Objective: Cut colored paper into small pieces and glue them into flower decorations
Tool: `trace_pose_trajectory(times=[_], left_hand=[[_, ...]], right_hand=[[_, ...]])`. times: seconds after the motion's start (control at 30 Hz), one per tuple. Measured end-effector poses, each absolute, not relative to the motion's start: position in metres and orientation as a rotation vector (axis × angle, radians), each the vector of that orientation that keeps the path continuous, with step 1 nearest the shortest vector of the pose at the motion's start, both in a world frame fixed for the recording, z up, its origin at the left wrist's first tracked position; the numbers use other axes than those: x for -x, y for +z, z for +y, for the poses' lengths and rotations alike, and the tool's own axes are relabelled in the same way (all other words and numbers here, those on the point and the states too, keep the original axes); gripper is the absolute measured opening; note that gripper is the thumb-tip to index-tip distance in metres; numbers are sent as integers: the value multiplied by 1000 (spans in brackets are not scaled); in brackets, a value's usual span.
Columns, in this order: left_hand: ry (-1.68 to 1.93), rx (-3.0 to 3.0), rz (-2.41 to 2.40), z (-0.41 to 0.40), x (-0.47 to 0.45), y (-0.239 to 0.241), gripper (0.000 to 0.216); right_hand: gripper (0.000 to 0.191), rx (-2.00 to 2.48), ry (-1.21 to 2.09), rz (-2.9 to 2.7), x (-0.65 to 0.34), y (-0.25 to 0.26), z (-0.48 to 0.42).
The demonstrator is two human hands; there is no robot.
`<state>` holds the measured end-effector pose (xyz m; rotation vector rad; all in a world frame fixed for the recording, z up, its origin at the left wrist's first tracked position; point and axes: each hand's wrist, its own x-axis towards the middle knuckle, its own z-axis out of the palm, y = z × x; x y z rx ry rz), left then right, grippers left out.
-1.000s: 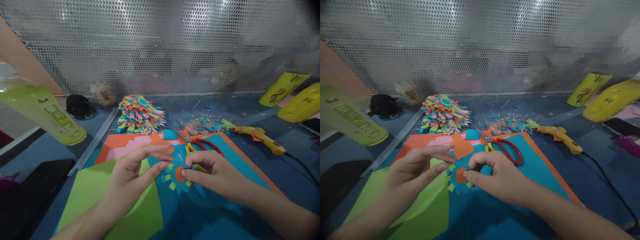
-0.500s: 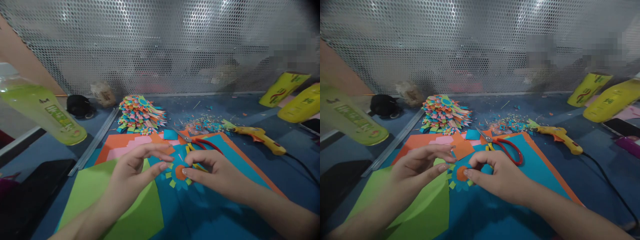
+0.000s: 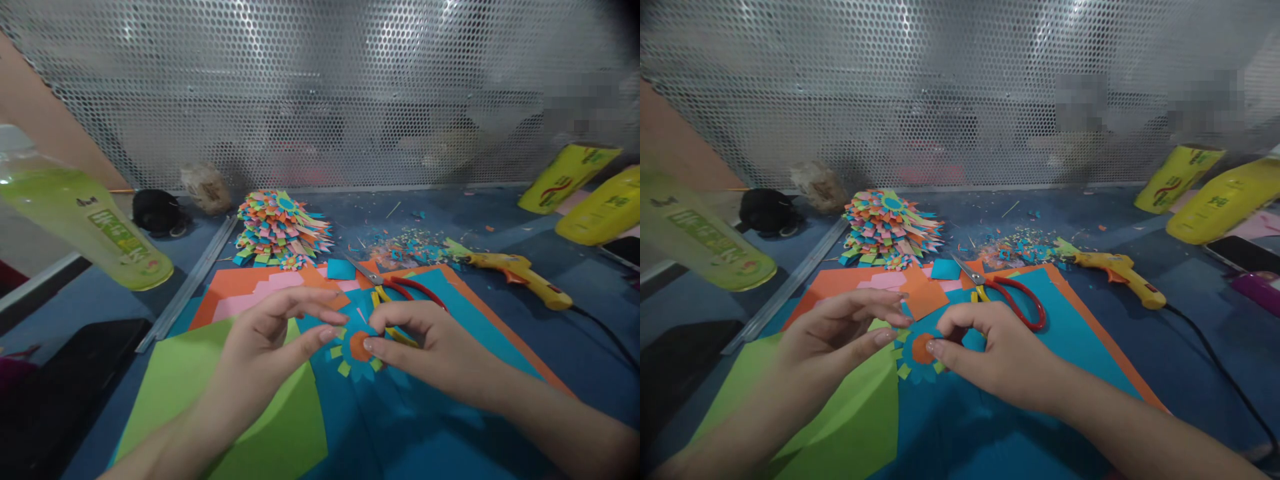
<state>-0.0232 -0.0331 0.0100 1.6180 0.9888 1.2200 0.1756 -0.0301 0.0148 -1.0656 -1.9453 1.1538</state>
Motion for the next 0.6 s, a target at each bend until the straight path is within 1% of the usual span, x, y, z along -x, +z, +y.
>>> trace_pose_trajectory(times=[0.23,0.4,0.53,0.6], left_hand=[[1218,-1613,981,-32,22,13,18],[1206,-1616,994,-33,22,13,16],[1199,-1593,1022,-33,22,13,22],[1166,-1596,1022,-32,22,13,20]], right_hand=[[14,1073,1115,-1953,-175,14,-30],[16,1004,982,-1999,-176,13,-29],[16,995,975,-2003,-176,11,-29],[16,987,966,-2009,-176,10,-29]])
